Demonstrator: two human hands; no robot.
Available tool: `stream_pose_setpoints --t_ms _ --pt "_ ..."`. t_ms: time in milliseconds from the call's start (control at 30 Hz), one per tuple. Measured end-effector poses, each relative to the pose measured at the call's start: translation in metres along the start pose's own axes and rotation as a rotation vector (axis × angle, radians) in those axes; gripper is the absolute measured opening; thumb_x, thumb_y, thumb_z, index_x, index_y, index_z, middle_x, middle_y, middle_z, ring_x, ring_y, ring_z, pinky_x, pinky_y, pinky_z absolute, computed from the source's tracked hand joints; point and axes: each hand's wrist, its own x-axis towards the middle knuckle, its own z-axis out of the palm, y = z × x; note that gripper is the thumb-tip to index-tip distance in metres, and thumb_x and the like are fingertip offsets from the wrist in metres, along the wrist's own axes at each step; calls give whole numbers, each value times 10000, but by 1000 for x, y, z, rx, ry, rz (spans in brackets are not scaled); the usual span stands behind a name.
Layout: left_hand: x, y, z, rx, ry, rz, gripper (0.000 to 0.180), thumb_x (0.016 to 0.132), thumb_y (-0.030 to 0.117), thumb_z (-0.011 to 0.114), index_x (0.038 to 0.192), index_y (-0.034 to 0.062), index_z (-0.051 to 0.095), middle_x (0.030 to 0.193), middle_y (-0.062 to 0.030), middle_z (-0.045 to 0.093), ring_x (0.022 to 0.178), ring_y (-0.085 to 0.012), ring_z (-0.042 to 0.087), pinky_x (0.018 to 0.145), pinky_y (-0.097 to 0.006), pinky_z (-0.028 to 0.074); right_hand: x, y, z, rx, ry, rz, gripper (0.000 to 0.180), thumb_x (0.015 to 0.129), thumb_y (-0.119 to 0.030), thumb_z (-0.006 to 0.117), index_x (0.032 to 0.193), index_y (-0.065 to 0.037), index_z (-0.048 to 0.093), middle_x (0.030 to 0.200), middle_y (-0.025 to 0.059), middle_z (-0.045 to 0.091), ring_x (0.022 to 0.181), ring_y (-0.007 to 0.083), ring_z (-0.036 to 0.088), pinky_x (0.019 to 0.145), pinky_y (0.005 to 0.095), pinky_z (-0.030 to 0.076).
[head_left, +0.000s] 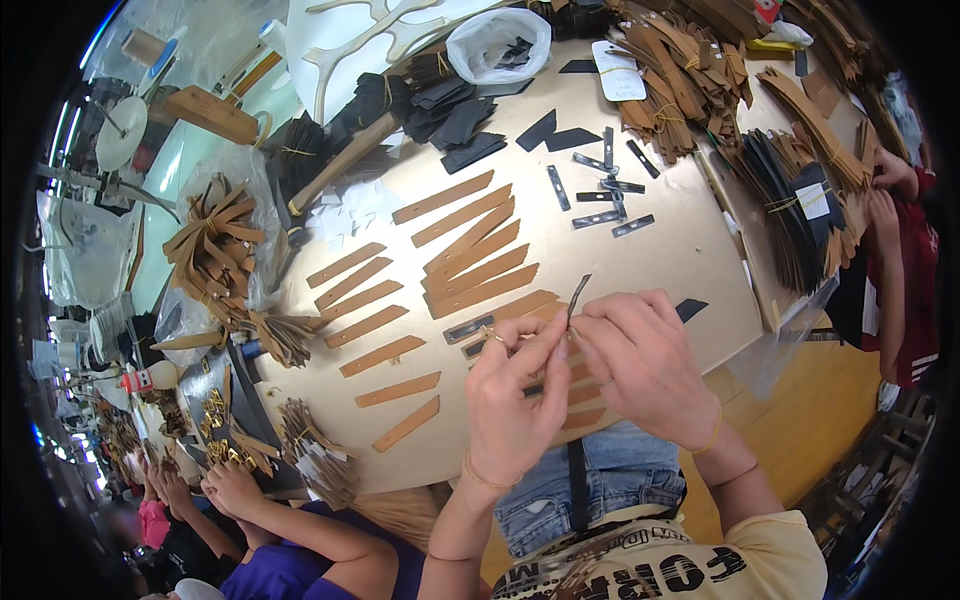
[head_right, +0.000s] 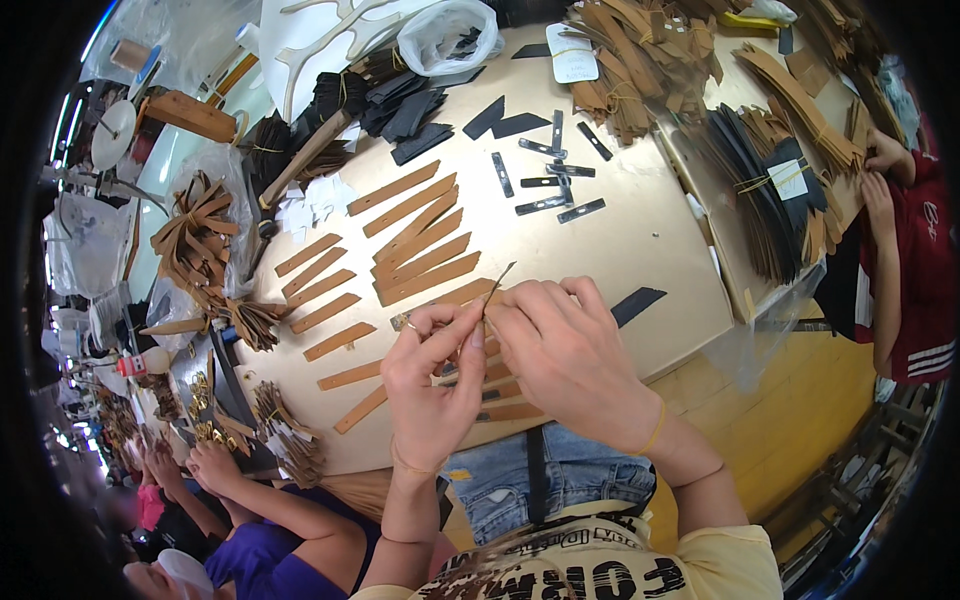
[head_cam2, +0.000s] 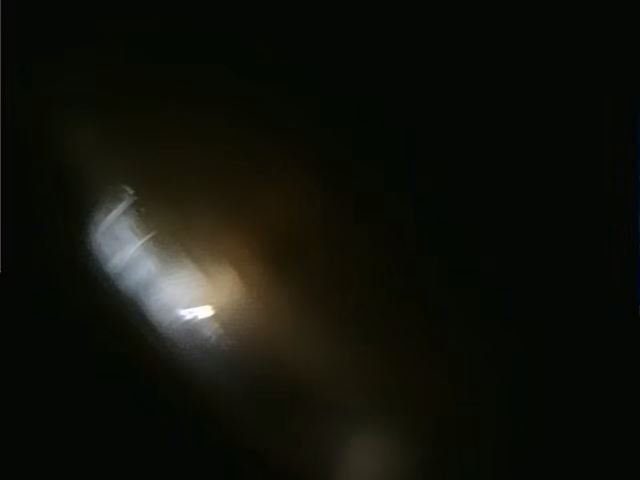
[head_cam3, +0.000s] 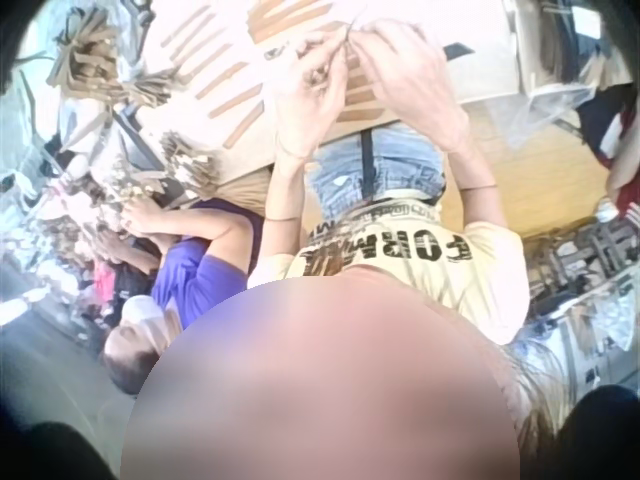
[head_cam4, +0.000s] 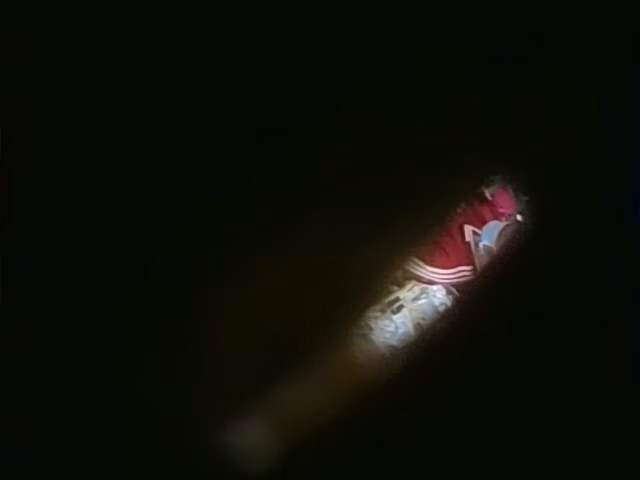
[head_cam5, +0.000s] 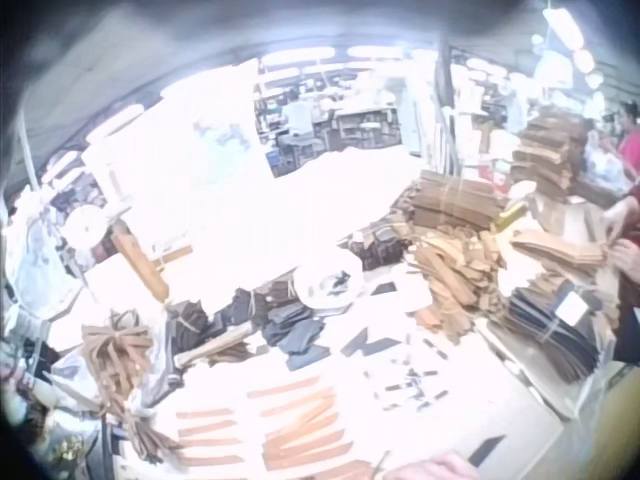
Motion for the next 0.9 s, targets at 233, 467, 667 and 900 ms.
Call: stream_pose_setpoints --t_ms 233,467,667,900 --pt "1 -1 2 30 -9 -15 268 890 -14 668 1152 9 720 956 -123 646 655 -188 622 581 -291 505 -1 0 1 52 12 44 157 851 -41 663 1000 3 643 963 95 626 868 264 608 826 388 434" --pt "0 -1 -1 67 -22 -2 252 891 -59 663 1131 -12 723 913 -92 638 674 -120 566 578 -247 476 -1 0 4 7 -16 -10 238 800 -66 658 1026 3 631 944 79 592 881 212 599 882 381 406" --pt "-1 -7 -1 160 -31 59 273 869 -15 673 1133 38 715 955 -93 640 640 -225 615 573 -332 488 -3 2 6 -40 -18 -49 241 802 -80 660 1029 -2 638 918 68 579 872 195 593 894 386 394" --pt "4 -14 -7 361 -72 250 221 852 -41 690 1061 18 723 910 -91 664 631 -212 616 558 -305 494 -4 9 6 -138 -15 -123 165 795 -101 663 947 -46 633 872 39 555 816 175 581 884 385 386"
